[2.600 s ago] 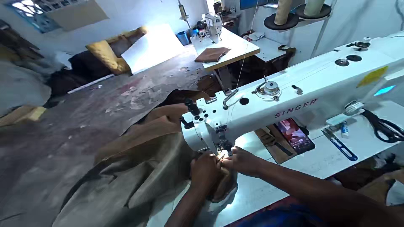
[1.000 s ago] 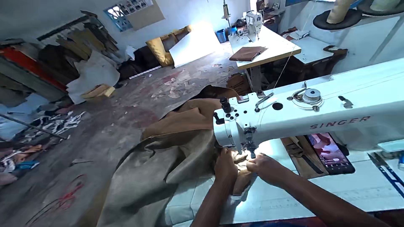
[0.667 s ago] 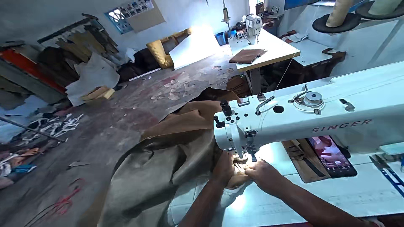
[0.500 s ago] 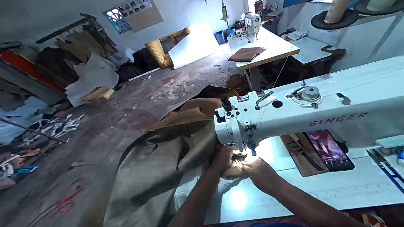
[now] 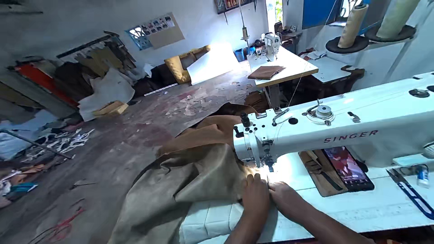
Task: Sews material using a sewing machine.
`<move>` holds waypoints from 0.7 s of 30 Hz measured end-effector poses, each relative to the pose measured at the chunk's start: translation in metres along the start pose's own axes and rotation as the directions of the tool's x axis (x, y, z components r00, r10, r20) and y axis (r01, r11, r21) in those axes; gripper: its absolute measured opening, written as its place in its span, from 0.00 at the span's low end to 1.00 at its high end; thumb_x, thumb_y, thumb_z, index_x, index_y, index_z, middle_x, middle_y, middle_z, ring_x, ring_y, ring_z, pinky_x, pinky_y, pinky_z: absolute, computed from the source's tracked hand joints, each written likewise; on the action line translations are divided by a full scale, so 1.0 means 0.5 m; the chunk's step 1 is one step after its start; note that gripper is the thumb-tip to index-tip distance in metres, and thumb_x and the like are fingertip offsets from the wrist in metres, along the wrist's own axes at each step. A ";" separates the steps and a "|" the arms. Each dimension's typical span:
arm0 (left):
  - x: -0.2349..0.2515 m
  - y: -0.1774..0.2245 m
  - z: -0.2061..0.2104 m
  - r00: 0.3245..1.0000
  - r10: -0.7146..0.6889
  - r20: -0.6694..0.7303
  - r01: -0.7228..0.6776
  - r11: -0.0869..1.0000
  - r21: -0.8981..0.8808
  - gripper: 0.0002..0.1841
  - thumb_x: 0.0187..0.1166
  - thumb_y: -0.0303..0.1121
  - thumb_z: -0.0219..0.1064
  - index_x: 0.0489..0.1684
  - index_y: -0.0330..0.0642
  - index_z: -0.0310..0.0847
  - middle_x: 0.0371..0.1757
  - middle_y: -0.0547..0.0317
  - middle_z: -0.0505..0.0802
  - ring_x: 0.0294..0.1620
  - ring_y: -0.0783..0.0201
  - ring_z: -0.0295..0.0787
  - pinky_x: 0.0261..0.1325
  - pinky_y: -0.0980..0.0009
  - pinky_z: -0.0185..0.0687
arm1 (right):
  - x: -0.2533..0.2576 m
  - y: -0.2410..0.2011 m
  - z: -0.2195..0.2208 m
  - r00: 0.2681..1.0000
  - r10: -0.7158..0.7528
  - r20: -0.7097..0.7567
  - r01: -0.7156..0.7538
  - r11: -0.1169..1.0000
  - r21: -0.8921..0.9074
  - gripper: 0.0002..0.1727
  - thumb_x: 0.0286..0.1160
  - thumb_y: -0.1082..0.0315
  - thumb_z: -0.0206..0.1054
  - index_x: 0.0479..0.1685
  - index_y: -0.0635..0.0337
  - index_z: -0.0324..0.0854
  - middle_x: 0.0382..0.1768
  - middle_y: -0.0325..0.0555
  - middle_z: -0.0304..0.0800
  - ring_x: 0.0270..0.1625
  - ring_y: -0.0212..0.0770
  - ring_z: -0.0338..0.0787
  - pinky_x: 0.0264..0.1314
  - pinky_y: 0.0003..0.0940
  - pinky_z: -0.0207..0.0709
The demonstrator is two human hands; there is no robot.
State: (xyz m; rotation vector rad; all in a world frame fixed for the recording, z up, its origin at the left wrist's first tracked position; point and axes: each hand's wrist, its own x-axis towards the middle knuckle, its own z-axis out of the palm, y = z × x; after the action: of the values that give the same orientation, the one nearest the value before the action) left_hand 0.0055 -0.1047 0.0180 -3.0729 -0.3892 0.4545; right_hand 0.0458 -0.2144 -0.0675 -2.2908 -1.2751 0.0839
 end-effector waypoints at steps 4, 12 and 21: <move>-0.004 0.000 0.028 0.999 0.019 -0.039 -0.018 1.000 0.006 0.17 0.85 0.25 0.54 0.62 0.37 0.88 0.71 0.45 0.87 0.78 0.45 0.77 0.78 0.47 0.69 | -0.010 0.004 0.022 0.985 -0.084 -0.150 0.071 0.993 -0.091 0.12 0.72 0.81 0.62 0.45 0.68 0.90 0.51 0.55 0.95 0.60 0.53 0.94 0.68 0.50 0.83; 0.032 -0.039 0.057 0.994 0.085 -0.075 -0.091 0.993 -0.081 0.21 0.85 0.33 0.55 0.73 0.58 0.85 0.73 0.55 0.87 0.75 0.48 0.79 0.73 0.46 0.71 | 0.002 0.017 0.026 0.961 -0.195 -0.197 0.167 0.975 -0.149 0.07 0.68 0.82 0.65 0.31 0.65 0.88 0.36 0.50 0.93 0.47 0.48 0.95 0.61 0.45 0.87; 0.041 -0.053 -0.005 0.973 0.151 0.177 -0.148 0.988 -0.034 0.24 0.87 0.31 0.54 0.80 0.57 0.79 0.76 0.50 0.84 0.79 0.44 0.74 0.77 0.42 0.66 | 0.018 -0.019 0.027 0.958 -0.142 -0.247 0.085 0.970 -0.230 0.05 0.60 0.81 0.69 0.23 0.64 0.88 0.27 0.48 0.91 0.35 0.46 0.94 0.38 0.41 0.89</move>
State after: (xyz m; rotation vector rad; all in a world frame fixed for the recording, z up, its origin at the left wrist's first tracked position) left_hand 0.0186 -0.0742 0.0159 -3.1037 -0.1649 0.7393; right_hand 0.0392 -0.1975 -0.0732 -2.3050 -1.3258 -0.4063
